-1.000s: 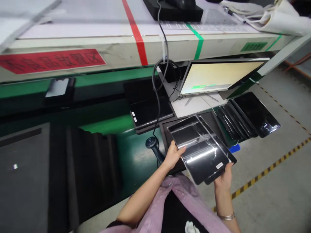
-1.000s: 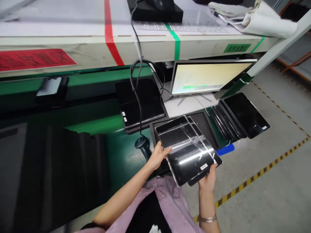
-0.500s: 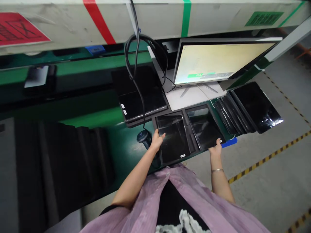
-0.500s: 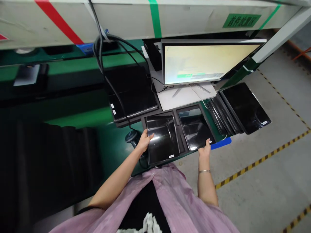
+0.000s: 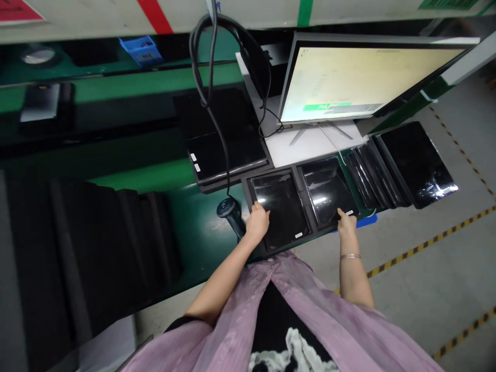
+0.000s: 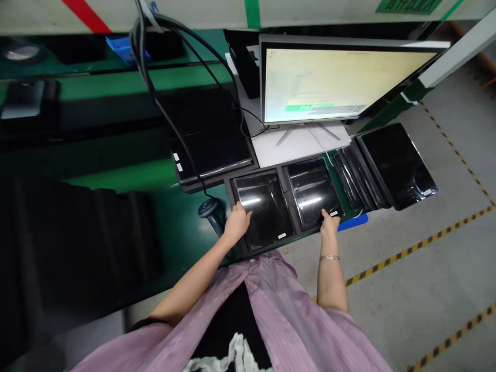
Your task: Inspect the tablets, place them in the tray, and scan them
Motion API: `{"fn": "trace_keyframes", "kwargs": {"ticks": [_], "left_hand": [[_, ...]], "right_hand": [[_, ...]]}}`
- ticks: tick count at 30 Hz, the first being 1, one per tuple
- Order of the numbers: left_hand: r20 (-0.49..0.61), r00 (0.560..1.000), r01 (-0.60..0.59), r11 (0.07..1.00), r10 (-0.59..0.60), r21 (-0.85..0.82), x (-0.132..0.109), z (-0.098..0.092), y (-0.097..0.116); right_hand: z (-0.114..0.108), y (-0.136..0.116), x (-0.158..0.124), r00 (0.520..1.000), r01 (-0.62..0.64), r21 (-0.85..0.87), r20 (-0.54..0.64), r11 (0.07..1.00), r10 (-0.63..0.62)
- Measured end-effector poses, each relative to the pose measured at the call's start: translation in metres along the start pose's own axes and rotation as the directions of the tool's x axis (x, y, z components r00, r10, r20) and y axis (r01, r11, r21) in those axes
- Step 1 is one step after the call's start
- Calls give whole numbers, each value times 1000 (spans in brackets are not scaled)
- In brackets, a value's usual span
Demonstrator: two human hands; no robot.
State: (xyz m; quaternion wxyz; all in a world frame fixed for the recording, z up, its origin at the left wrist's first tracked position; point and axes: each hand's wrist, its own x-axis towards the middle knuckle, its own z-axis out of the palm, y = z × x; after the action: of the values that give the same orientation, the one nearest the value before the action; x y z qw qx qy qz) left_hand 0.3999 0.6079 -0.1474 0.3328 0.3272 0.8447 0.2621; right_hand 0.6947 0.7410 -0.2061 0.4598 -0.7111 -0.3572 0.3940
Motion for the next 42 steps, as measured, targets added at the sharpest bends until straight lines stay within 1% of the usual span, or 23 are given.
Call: {"fn": "trace_keyframes", "kwargs": {"ticks": [2,4,8,11,13,16,19,21,23,25,26,27,28,30,32,33,35,36,37,38,39,40,42], "left_hand": [[-15,1000,-21,991,23,129,-9,-5,4],[-18,1000,-16,974,21,225,-11,-8,5],[55,998,6,947,-25,320,-4,-2,-2],[95,995,4,940,-39,341,-2,6,-10],[109,993,1,944,-39,331,-4,11,-15],[134,991,-23,964,-13,266,-9,12,-21],[149,987,-80,988,59,135,-20,3,-31],[110,988,-113,993,108,35,-30,-9,-43],[3,995,-96,994,96,-44,-40,-22,-59],[-139,990,-17,994,1,-110,-45,-33,-79],[-194,979,32,989,-60,-146,-45,-37,-88],[-221,968,76,979,-118,-188,-43,-39,-97],[-215,963,110,966,-162,-233,-39,-40,-104],[-107,978,137,937,-179,-323,-30,-38,-113],[45,994,113,908,-103,-403,-24,-34,-116],[102,994,87,895,-47,-438,-23,-33,-117],[160,985,20,872,67,-489,-27,-31,-117],[171,978,-20,866,121,-500,-33,-31,-118],[181,968,-61,863,174,-501,-40,-31,-119],[196,954,-105,864,228,-492,-49,-31,-120],[214,935,-152,866,282,-476,-59,-31,-120],[236,911,-204,867,338,-455,-68,-32,-121],[295,840,-322,855,456,-407,-85,-34,-119]], "right_hand": [[-11,1,-4,996,81,-173,-32,982,-88],[-22,4,-14,983,162,-332,-22,929,-180],[-35,16,-38,952,299,-557,121,775,-281],[-36,19,-37,925,368,-671,196,643,-324],[-33,16,-25,915,385,-728,218,568,-340],[-27,11,-3,911,387,-780,241,492,-334],[-26,8,4,903,407,-804,281,434,-325],[-30,6,-2,897,429,-805,324,411,-302],[-34,2,-12,895,441,-800,357,407,-268],[-34,-6,-25,896,442,-793,373,419,-240],[-31,-10,-32,895,445,-786,381,428,-231],[-26,-16,-39,892,452,-775,394,442,-222],[-18,-21,-48,885,465,-757,414,459,-214],[5,-30,-71,855,509,-695,478,508,-203],[36,-35,-105,799,566,-592,566,574,-204],[53,-36,-127,761,591,-527,614,611,-207],[86,-35,-176,673,620,-386,709,684,-209],[101,-34,-202,619,624,-316,759,715,-204],[113,-33,-226,565,622,-254,801,741,-199],[123,-32,-247,524,615,-208,829,760,-197],[129,-32,-264,502,606,-177,841,775,-200],[130,-33,-277,494,595,-159,846,788,-202],[117,-38,-287,508,566,-154,839,810,-195]]}}
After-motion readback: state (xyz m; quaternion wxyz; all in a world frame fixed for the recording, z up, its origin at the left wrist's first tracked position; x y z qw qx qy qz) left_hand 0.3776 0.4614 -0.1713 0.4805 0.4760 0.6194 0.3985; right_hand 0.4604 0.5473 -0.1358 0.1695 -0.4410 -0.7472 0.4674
